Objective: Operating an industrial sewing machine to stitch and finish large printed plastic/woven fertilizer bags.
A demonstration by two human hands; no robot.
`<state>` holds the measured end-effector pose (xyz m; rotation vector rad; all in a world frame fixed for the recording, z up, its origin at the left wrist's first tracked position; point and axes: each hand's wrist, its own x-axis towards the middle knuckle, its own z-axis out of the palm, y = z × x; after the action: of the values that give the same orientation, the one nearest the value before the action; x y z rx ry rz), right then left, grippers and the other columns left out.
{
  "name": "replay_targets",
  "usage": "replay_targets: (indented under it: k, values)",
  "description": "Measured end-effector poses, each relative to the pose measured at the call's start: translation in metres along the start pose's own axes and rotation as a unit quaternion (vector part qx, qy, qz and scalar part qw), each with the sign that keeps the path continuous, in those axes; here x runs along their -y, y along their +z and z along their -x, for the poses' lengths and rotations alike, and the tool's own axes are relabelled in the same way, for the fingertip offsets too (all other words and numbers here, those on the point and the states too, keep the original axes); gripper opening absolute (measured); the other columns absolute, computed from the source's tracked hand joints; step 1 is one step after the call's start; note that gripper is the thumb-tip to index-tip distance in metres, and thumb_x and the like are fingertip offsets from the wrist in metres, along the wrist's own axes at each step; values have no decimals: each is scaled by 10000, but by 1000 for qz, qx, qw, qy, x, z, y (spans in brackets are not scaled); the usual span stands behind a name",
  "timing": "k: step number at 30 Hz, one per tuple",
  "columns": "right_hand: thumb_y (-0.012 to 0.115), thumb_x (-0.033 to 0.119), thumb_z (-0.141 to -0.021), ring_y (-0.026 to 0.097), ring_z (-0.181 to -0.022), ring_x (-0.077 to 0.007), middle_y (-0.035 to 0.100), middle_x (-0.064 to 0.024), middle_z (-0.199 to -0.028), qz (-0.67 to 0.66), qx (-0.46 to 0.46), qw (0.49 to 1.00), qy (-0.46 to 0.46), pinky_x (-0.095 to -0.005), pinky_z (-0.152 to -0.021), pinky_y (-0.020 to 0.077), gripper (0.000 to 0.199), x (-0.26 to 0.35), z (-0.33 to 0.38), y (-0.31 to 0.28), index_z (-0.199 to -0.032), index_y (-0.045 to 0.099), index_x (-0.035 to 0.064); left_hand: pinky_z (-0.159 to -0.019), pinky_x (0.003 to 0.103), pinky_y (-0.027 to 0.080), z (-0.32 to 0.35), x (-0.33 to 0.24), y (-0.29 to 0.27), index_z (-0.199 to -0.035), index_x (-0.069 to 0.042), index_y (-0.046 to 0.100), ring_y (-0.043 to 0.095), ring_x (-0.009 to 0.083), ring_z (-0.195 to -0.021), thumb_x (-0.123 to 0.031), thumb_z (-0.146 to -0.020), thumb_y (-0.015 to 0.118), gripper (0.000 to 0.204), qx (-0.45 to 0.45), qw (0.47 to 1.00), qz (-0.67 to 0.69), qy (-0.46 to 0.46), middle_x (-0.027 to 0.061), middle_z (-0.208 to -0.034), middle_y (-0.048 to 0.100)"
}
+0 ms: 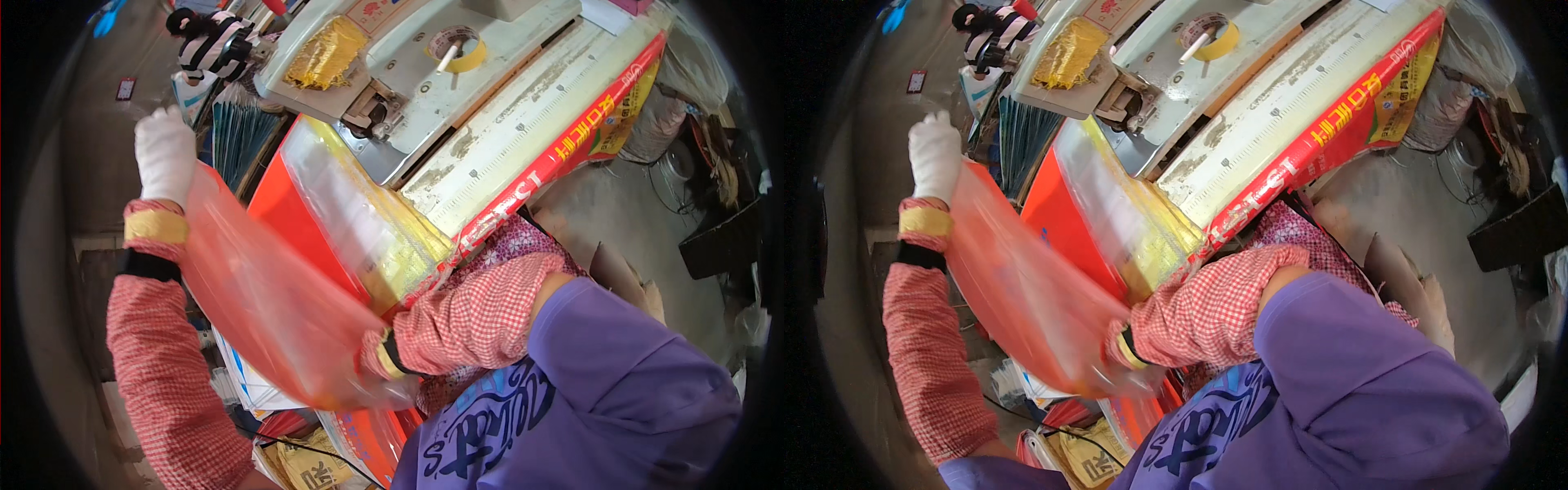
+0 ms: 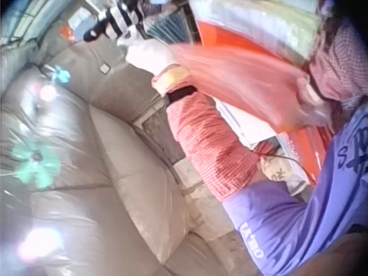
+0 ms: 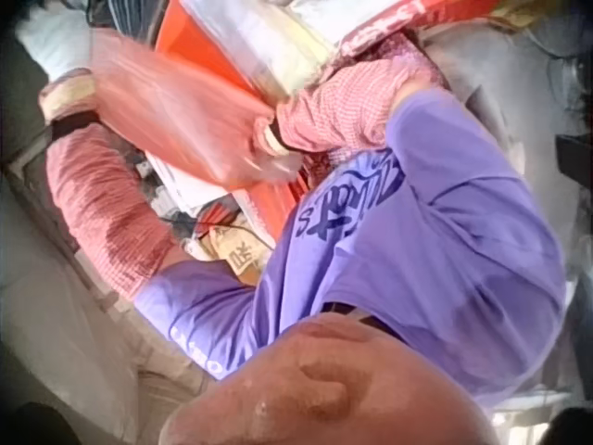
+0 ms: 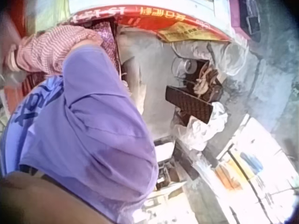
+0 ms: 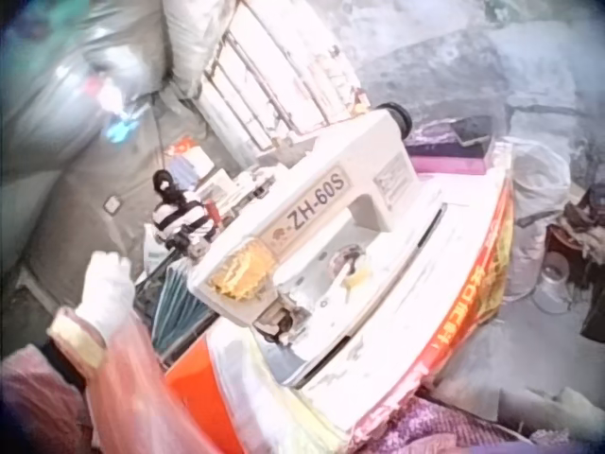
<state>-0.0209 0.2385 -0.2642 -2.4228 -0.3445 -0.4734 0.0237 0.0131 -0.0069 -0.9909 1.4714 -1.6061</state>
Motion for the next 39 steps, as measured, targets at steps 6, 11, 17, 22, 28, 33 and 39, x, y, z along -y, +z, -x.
replay_targets:
  k: [6,11,17,22,28,33,39]
  values:
    - [523,234,-843,641,-784,-286,654,-101,-844,44,14,983,177,-385,-719,524,192,-11,126,-2,-920,666,132,-747,473,536,-25,7,5,-1066,-66,562,654,351,-940,-136,-891,489,202,162,950,244,-109,155,-1017,634]
    - [562,212,-806,657,-688,-303,664,-100,-737,128,-22,899,419,-387,-656,532,169,12,207,-99,-841,685,101,-822,471,492,-23,15,-5,-1068,-79,571,618,377,-1001,-244,-925,389,284,226,903,328,-160,189,-1058,649]
    - [669,251,-783,659,-876,-342,662,-200,-930,137,-291,813,485,-393,-732,529,452,22,222,-184,-1162,567,27,-836,470,473,-26,9,-4,-1113,-94,567,607,382,-1001,-319,-927,377,348,193,900,369,-132,196,-1048,647]
    - [673,244,-798,641,-819,-337,635,-215,-943,-233,-356,810,405,-401,-708,518,642,7,200,-178,-1355,429,40,-819,461,480,-30,4,-13,-1154,-98,565,612,378,-988,-293,-924,420,334,172,907,363,-125,195,-1039,650]
    - [622,287,-789,639,-823,-326,641,-192,-856,-198,-229,819,488,-400,-709,503,419,1,180,-154,-1106,606,14,-796,451,484,-27,1,7,-1113,-41,560,616,387,-949,-222,-918,447,289,128,895,416,-98,209,-981,654]
    - [557,333,-774,636,-897,-373,655,-218,-947,-69,-162,896,407,-437,-799,502,394,-12,170,-152,-1002,653,27,-713,411,507,-43,10,67,-932,-10,629,641,391,-850,-162,-868,525,195,226,822,518,-77,207,-859,665]
    - [468,145,-861,643,-924,-303,655,-163,-979,-69,-328,864,377,-376,-772,513,281,18,144,-128,-1045,612,-11,-657,443,537,-65,-104,47,-952,-46,663,667,366,-806,-185,-850,532,217,34,888,417,-190,195,-839,675]
